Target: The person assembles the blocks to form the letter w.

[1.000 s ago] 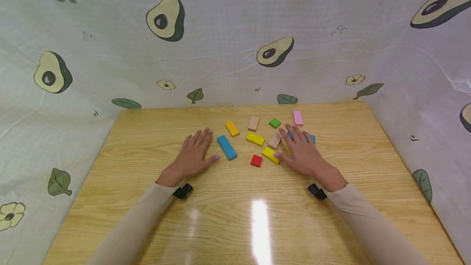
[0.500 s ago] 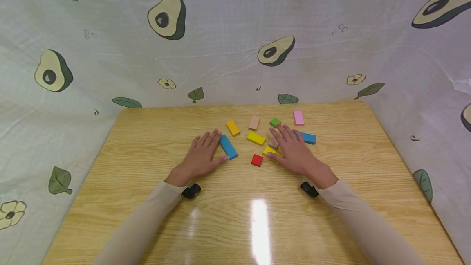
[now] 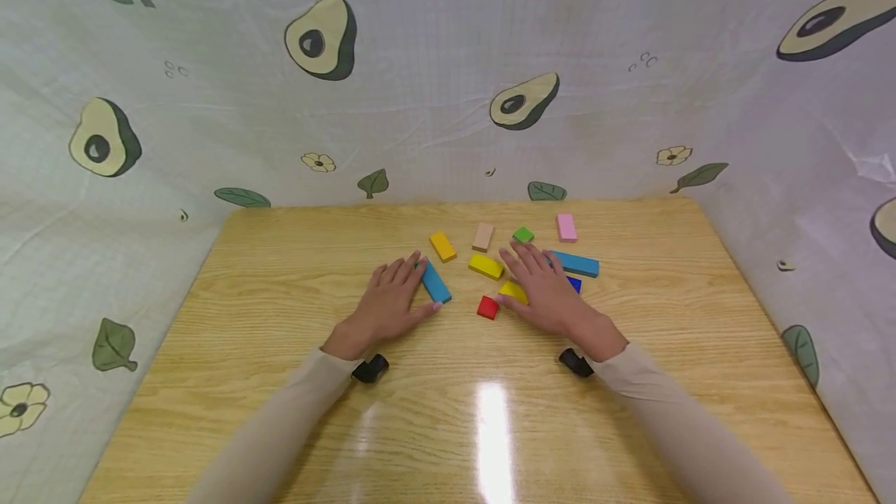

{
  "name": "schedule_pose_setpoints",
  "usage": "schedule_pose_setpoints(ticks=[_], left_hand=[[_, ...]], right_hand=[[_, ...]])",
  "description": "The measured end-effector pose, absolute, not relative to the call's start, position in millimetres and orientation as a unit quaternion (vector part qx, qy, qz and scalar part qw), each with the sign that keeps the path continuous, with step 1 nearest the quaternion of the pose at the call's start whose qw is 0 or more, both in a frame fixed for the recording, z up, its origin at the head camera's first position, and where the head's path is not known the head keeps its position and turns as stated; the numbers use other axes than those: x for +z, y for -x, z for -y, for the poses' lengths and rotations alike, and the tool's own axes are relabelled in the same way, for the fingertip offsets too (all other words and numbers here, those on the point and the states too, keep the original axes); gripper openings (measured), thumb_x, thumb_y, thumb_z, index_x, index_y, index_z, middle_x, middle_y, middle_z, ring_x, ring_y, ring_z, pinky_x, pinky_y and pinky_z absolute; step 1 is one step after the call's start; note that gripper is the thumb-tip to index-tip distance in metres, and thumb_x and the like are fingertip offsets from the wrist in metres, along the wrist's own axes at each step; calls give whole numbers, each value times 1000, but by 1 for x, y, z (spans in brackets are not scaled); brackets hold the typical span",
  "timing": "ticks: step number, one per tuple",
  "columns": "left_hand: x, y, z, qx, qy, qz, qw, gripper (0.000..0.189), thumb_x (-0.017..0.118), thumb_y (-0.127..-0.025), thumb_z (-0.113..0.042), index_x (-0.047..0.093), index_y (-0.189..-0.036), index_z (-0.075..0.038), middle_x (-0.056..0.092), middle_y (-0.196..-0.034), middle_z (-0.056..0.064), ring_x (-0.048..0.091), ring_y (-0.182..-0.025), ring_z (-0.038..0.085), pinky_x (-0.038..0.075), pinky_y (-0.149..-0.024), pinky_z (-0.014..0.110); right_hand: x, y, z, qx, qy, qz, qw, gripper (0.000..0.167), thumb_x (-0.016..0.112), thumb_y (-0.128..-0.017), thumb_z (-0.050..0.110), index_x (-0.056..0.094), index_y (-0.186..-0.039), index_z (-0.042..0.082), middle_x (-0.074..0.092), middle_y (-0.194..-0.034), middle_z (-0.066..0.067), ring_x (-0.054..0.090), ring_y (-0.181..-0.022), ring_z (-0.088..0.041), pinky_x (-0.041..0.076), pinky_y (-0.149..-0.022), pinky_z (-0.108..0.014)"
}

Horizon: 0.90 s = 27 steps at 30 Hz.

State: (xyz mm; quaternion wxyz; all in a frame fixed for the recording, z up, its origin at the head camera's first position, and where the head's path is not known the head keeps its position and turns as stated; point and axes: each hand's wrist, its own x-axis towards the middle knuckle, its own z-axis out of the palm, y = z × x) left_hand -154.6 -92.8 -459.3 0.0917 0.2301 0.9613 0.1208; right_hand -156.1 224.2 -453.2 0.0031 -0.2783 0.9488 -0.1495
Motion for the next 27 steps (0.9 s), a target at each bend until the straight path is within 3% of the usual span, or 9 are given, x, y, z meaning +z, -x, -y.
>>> schedule_pose_setpoints(ticks=[18, 27], left_hand=[[-464, 155, 81, 103, -212, -967, 96, 88, 47, -106, -65, 18, -171, -14, 14, -178, 12, 22, -161, 38, 15, -130, 57], [-465, 154, 80, 92, -215, -969, 73, 78, 50, -107, -61, 33, -168, -16, 22, -175, 14, 31, -156, 38, 21, -128, 57]], right_hand=[[-453, 160, -211, -134, 281, -950, 2, 78, 66, -105, 36, 31, -166, 2, 25, -171, -25, 21, -158, -46, 15, -124, -67], [-455, 165, -205, -129, 284, -950, 3, 74, 65, -106, 37, 35, -164, 2, 31, -169, -25, 26, -156, -47, 17, -123, -65]])
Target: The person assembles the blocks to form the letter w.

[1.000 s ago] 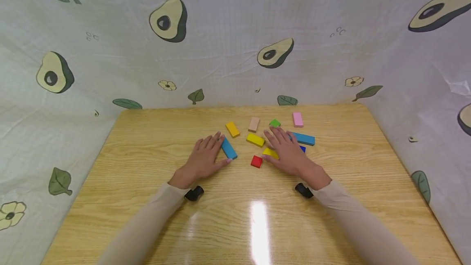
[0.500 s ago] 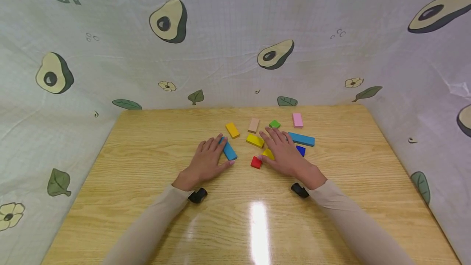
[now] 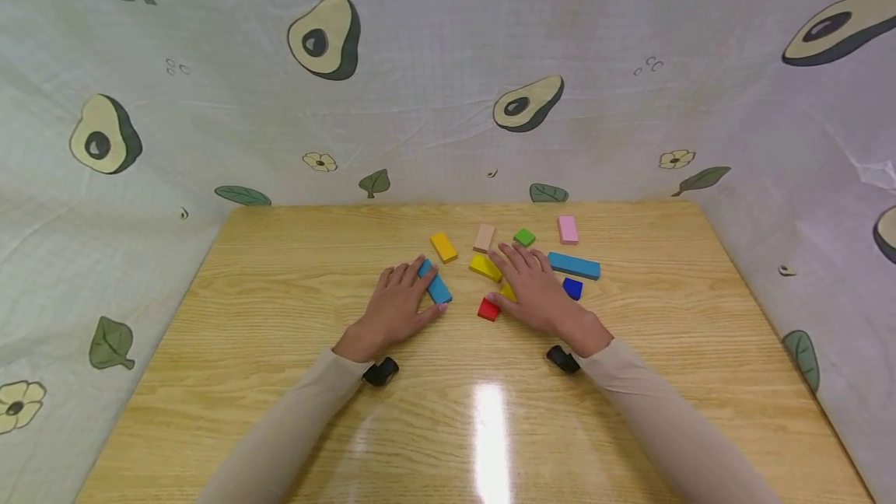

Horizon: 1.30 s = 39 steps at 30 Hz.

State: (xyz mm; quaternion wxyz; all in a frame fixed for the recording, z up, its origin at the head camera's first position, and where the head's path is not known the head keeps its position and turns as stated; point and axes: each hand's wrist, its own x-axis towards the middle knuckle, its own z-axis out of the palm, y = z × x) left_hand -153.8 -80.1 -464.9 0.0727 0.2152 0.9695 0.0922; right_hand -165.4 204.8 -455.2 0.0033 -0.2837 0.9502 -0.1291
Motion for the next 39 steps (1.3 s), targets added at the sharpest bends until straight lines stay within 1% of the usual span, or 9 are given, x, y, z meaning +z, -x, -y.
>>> schedule_pose_setpoints(ticks=[6, 9, 18, 23, 29, 33, 39], left_hand=[[-467, 154, 78, 93, -217, -970, 63, 74, 52, -107, -59, 37, -167, -17, 25, -174, 15, 34, -153, 38, 24, -126, 57], [-468, 154, 77, 96, -215, -970, 58, 73, 53, -107, -58, 40, -165, -17, 26, -173, 15, 35, -152, 38, 26, -125, 57], [-467, 158, 75, 88, -211, -973, 40, 68, 60, -105, -56, 48, -161, -19, 34, -170, 15, 40, -148, 38, 29, -124, 56], [-467, 159, 75, 73, -211, -974, 35, 69, 62, -103, -57, 50, -160, -20, 37, -168, 15, 43, -146, 37, 31, -122, 55], [-466, 160, 77, 68, -214, -973, 42, 69, 63, -102, -58, 51, -159, -21, 41, -164, 16, 43, -144, 36, 30, -122, 54], [-465, 160, 79, 77, -218, -972, 42, 68, 66, -101, -57, 53, -157, -20, 45, -161, 16, 44, -143, 37, 29, -121, 54], [-463, 160, 83, 89, -229, -969, 20, 67, 69, -100, -56, 58, -153, -17, 50, -155, 18, 46, -138, 38, 30, -120, 54]], right_hand=[[-457, 168, -203, -127, 287, -949, 1, 68, 64, -107, 35, 41, -162, 2, 37, -166, -24, 29, -154, -48, 21, -122, -66], [-457, 169, -203, -128, 288, -949, 2, 65, 64, -107, 35, 44, -160, 2, 41, -164, -23, 31, -154, -47, 20, -123, -65], [-457, 173, -201, -125, 301, -945, -20, 53, 67, -106, 25, 55, -151, 1, 55, -150, -22, 40, -148, -47, 23, -122, -63], [-459, 174, -200, -130, 305, -943, -26, 49, 68, -105, 21, 59, -148, 1, 61, -142, -20, 44, -144, -45, 25, -120, -62], [-460, 175, -199, -127, 300, -945, -22, 48, 68, -105, 21, 60, -147, 1, 63, -139, -19, 48, -139, -42, 26, -120, -62], [-460, 175, -198, -122, 298, -946, -22, 47, 68, -105, 21, 61, -147, 1, 64, -139, -18, 50, -137, -41, 26, -120, -62], [-458, 175, -197, -123, 300, -946, -27, 46, 69, -104, 19, 62, -145, 1, 65, -136, -19, 51, -136, -42, 29, -118, -62]])
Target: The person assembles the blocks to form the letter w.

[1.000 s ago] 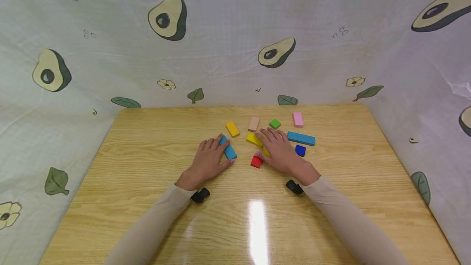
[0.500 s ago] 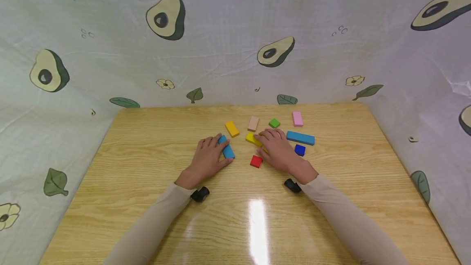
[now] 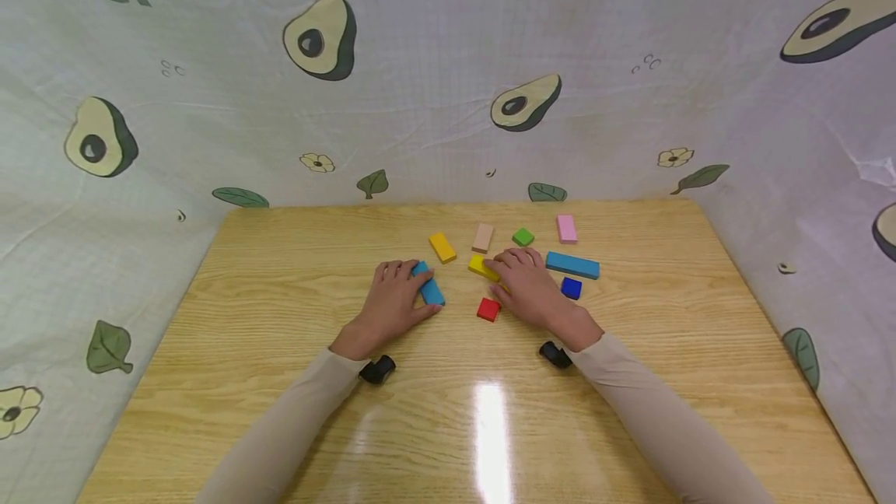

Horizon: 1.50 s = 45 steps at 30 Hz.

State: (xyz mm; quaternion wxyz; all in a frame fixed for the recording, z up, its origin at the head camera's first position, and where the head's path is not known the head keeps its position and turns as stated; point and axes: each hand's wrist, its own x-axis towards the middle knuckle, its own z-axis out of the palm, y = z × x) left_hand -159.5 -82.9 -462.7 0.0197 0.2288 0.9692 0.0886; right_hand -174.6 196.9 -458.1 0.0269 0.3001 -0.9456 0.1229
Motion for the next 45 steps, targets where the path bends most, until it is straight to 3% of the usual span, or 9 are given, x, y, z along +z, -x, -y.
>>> schedule_pose_setpoints(ticks=[12, 23, 45], left_hand=[[-462, 158, 93, 94, -233, -968, 6, 67, 73, -98, -54, 61, -151, -15, 54, -150, 19, 46, -136, 39, 29, -119, 56], [-458, 155, 106, 98, -231, -968, 5, 67, 72, -97, -57, 63, -150, -17, 56, -150, 18, 46, -137, 39, 28, -120, 57], [-451, 136, 202, 141, -189, -971, -47, 66, 82, -92, -48, 68, -143, -10, 56, -148, 22, 45, -136, 45, 26, -116, 65]], right_hand=[[-455, 179, -189, 122, -300, 946, 13, 48, 73, -102, 19, 63, -146, 3, 66, -132, -18, 52, -132, -42, 30, -116, -62], [-439, 193, -189, 148, -349, 924, -51, 56, 72, -100, 11, 55, -153, 1, 53, -157, -19, 46, -144, -44, 30, -118, -68], [-432, 207, -193, 117, -403, 903, -88, 62, 81, -93, 6, 58, -150, 0, 52, -158, -22, 46, -142, -48, 32, -115, -70]])
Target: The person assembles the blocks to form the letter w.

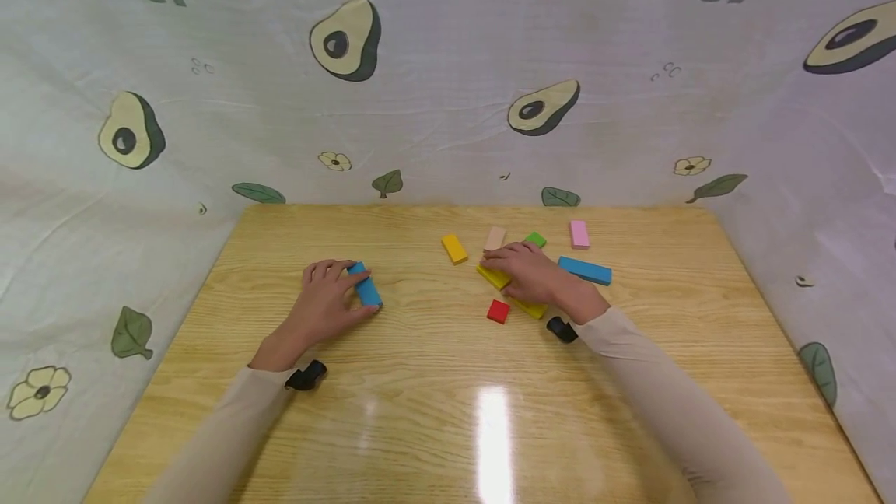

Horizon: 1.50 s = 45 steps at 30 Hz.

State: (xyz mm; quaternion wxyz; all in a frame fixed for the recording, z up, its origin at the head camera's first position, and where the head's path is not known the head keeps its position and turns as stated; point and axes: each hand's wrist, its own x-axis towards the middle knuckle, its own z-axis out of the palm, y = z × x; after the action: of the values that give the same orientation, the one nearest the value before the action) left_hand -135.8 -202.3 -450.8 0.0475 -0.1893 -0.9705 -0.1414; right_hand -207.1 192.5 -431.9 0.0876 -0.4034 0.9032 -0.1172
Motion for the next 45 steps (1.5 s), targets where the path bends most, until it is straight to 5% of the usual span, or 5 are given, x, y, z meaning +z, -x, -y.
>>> schedule_pose_setpoints(ticks=[45], left_hand=[[-468, 124, 233, -138, 224, 965, 7, 69, 79, -96, -39, 59, -151, -4, 50, -157, 19, 45, -142, 46, 29, -115, 66]], right_hand=[[-425, 205, -172, -148, 397, -905, 42, 57, 87, -90, 17, 66, -140, -1, 64, -143, -19, 52, -134, -42, 39, -114, -61]])
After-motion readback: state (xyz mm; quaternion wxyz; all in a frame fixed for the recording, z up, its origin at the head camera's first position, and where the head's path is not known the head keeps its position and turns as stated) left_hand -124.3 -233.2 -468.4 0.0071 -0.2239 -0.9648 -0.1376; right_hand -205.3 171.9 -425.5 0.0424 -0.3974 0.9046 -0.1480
